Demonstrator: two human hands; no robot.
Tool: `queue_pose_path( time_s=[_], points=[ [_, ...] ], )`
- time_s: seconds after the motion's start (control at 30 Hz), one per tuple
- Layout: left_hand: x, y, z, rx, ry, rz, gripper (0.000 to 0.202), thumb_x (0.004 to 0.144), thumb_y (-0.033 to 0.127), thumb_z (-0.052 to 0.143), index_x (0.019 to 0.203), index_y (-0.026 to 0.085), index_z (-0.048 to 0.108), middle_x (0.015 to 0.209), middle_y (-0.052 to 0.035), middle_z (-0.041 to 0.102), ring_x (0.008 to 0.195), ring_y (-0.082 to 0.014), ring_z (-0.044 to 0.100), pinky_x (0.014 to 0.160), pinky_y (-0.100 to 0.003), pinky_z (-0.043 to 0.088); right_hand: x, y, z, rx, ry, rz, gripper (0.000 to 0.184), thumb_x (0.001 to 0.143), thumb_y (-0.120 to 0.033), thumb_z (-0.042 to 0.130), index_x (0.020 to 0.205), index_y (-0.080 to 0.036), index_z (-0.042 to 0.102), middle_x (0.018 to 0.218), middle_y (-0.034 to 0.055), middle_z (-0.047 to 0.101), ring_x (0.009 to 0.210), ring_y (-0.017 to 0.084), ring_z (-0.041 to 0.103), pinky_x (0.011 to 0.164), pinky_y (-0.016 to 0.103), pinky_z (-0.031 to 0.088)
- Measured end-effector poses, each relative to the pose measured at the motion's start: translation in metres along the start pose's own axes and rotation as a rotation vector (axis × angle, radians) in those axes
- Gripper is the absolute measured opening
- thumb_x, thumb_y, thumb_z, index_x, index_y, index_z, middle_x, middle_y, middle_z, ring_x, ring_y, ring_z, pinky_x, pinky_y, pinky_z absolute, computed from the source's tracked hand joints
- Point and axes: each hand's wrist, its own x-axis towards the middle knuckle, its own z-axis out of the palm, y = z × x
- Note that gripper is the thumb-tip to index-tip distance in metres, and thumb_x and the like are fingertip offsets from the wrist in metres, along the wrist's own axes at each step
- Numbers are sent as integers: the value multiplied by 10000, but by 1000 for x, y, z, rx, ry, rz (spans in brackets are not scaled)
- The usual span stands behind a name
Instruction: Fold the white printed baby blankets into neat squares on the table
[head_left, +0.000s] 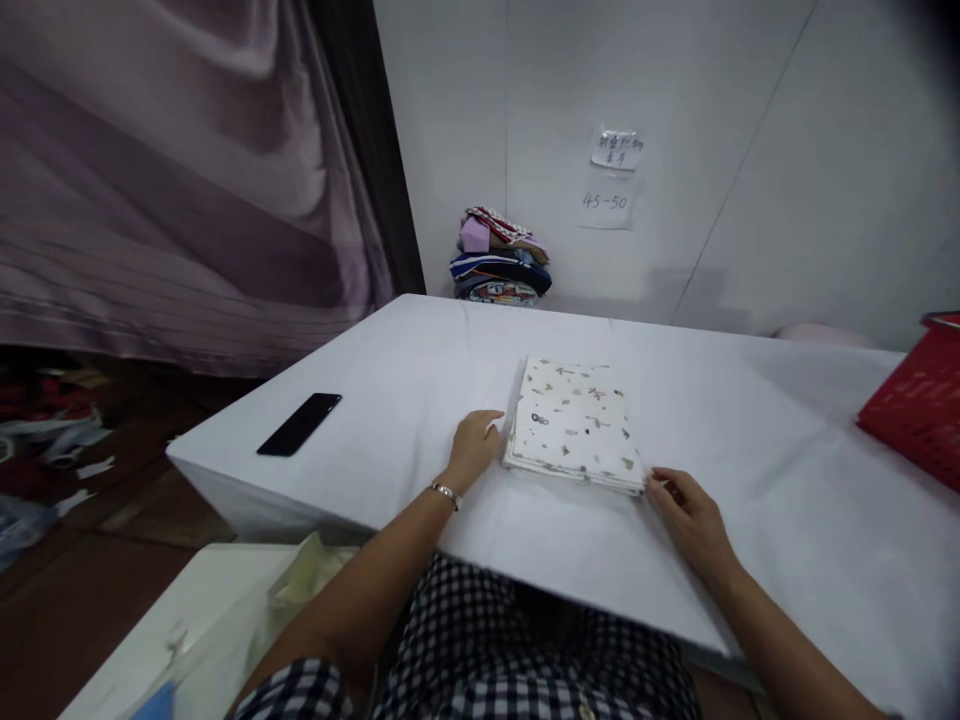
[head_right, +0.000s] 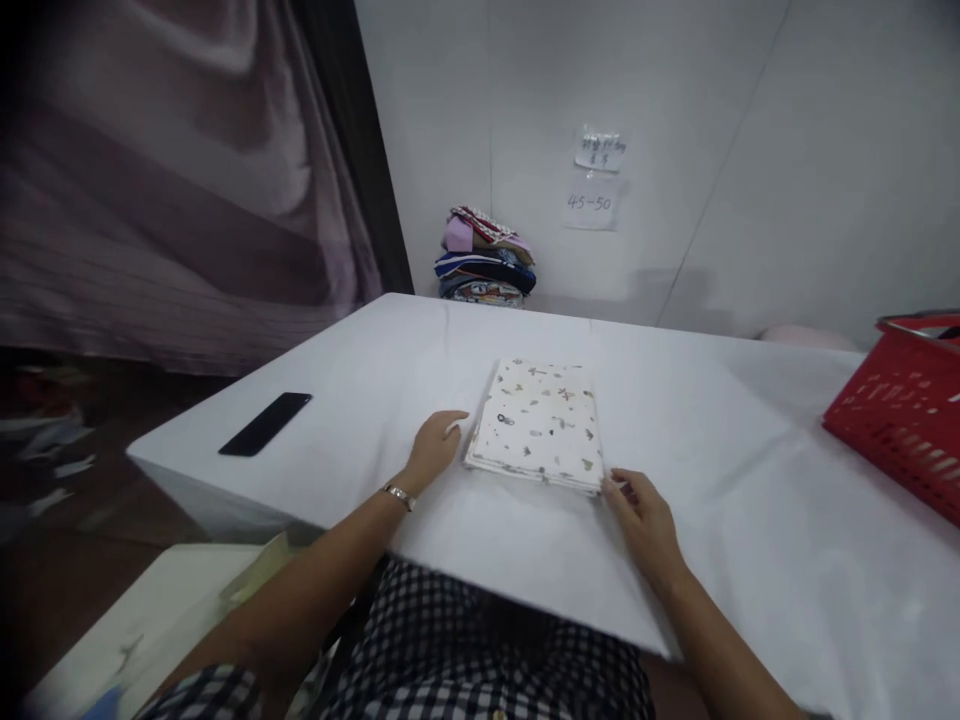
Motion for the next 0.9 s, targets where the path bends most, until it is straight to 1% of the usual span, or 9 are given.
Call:
queue_pose_path(
  time_s=[0.1, 0.2, 0.27, 0.33, 0.43, 0.6, 0.7, 0.8, 0.9],
  points=[
    [-30, 15, 0, -102, 15, 146, 241, 837, 224, 487, 1036, 204, 621, 1066, -34, 635, 1031, -164, 535, 946, -321, 411, 1, -2, 6, -9, 65, -176, 331, 803, -487, 499, 991, -238, 607, 1064, 86, 592, 955, 239, 552, 683, 339, 499],
    [-44, 23, -3, -100, -41, 280, 228, 854, 263, 501, 1042, 209, 618, 1093, -37, 616, 1058, -167, 510, 955, -335, 393, 3, -11, 13, -81, 44, -339, 290, 838, -434, 469, 976, -244, 639, 1079, 92, 590, 1030, 250, 520, 750, 372, 496],
    [-44, 24, -5, -55, -89, 309, 231, 881, 247, 456, 1041, 215, 620, 1094, -36, 611, 1056, -168, 501, 948, -345, 390, 7, -18, 16, -150, -3, -411, 289, 857, -413, 445, 969, -251, 656, 1038, 82, 615, 1005, 246, 530, 828, 401, 468],
    [-40, 24, -8, 2, -143, 313, 253, 901, 231, 410, 1040, 217, 622, 1081, -35, 613, 1042, -171, 499, 931, -348, 396, 14, -24, 18, -239, -77, -450, 303, 866, -408, 428, 967, -256, 670, 1003, 70, 638, 968, 247, 540, 858, 418, 443],
    [-32, 27, -13, 88, -246, 338, 265, 902, 213, 393, 1026, 222, 628, 1087, -36, 606, 1039, -182, 491, 913, -346, 404, 23, -29, 20, -349, -175, -469, 338, 869, -411, 413, 991, -249, 684, 994, 70, 652, 932, 254, 547, 837, 421, 434],
    [-23, 31, -22, 131, -356, 413, 256, 857, 150, 416, 984, 208, 630, 1115, -39, 587, 1049, -194, 485, 900, -331, 412, 28, -31, 21, -409, -219, -505, 355, 865, -418, 412, 1031, -261, 684, 1010, 77, 651, 944, 265, 546, 825, 413, 419],
    [-23, 27, -22, 49, -330, 337, 238, 835, 166, 451, 993, 211, 623, 1134, -34, 575, 1045, -189, 501, 890, -312, 420, 27, -33, 23, -419, -200, -521, 360, 879, -411, 392, 1018, -258, 687, 984, 75, 655, 909, 247, 555, 796, 396, 427],
    [-29, 21, -17, -81, -226, 79, 250, 801, 244, 531, 1040, 211, 598, 1081, -31, 587, 896, -163, 566, 797, -283, 455, 27, -41, 31, -407, -178, -574, 352, 890, -391, 388, 1005, -246, 688, 965, 74, 658, 871, 222, 566, 770, 368, 429],
    [-39, 17, -8, -194, -133, -180, 215, 756, 283, 596, 949, 188, 605, 926, -17, 625, 755, -144, 577, 707, -265, 457, 29, -57, 48, -393, -197, -632, 309, 887, -348, 419, 1000, -235, 684, 975, 72, 654, 874, 214, 563, 756, 343, 423]
  ],
)
